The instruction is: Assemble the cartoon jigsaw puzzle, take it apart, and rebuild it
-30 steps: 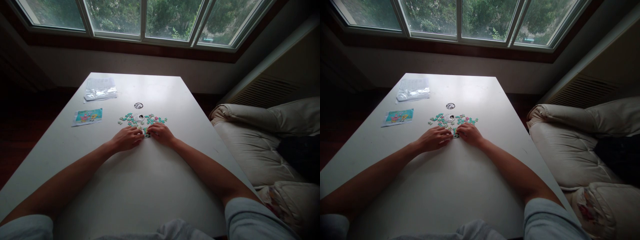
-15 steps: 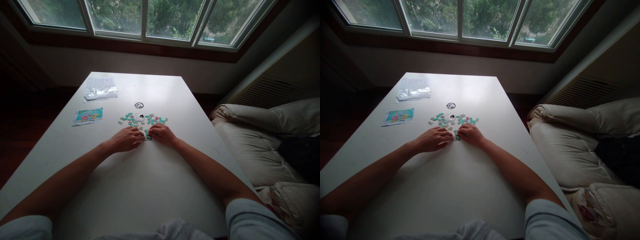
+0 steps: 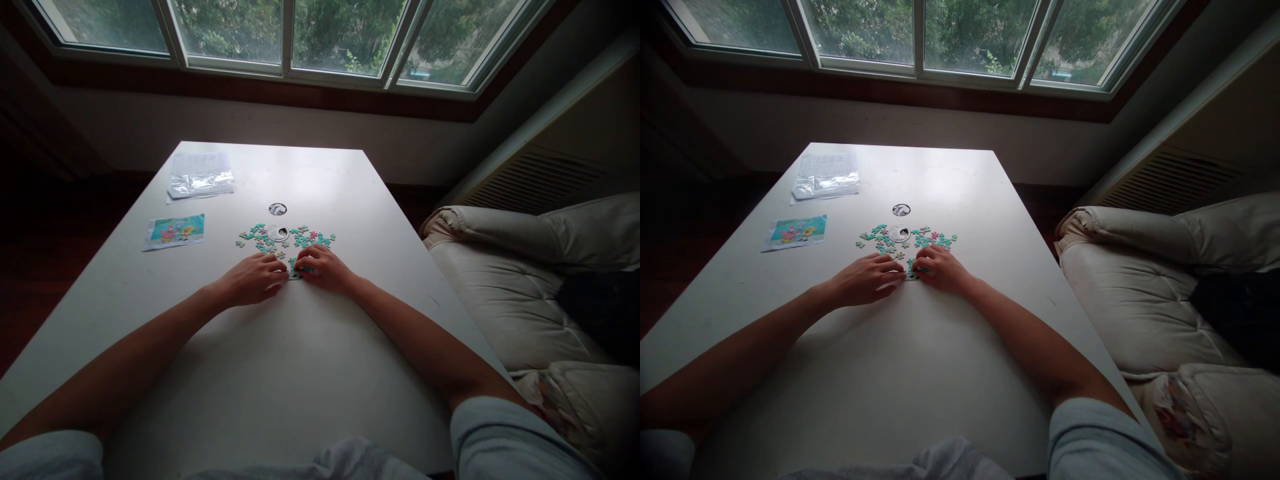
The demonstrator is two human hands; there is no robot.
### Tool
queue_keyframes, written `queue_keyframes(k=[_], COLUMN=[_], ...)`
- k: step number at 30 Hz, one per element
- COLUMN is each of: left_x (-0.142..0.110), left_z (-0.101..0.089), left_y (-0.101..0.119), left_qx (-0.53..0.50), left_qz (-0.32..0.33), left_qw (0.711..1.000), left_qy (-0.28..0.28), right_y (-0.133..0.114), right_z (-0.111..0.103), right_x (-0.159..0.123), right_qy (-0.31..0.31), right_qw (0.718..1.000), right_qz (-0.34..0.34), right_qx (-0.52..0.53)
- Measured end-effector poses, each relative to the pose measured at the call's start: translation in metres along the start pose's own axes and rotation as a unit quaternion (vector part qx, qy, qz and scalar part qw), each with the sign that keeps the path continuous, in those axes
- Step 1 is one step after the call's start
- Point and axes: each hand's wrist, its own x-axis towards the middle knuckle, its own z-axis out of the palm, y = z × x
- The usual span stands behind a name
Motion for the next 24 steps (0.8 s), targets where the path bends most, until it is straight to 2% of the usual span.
queue_keyframes(k=[12, 24], left_x=[0.001, 0.004], left_z=[-0.001, 0.003], left_y=[0.016, 0.017], left_qx=[0.028, -0.001], left_qz=[-0.025, -0.034], left_qw=[0.999, 0.999], left_qy=[-0.009, 0.009], right_y=[0.001, 0.000], right_z=[0.002, 0.001], right_x=[0.000, 0.000], right_qy=[0.005, 0.005], right_qw=[1.000, 1.000], right_qz=[-0.008, -0.010], right_qx=[-0.014, -0.004])
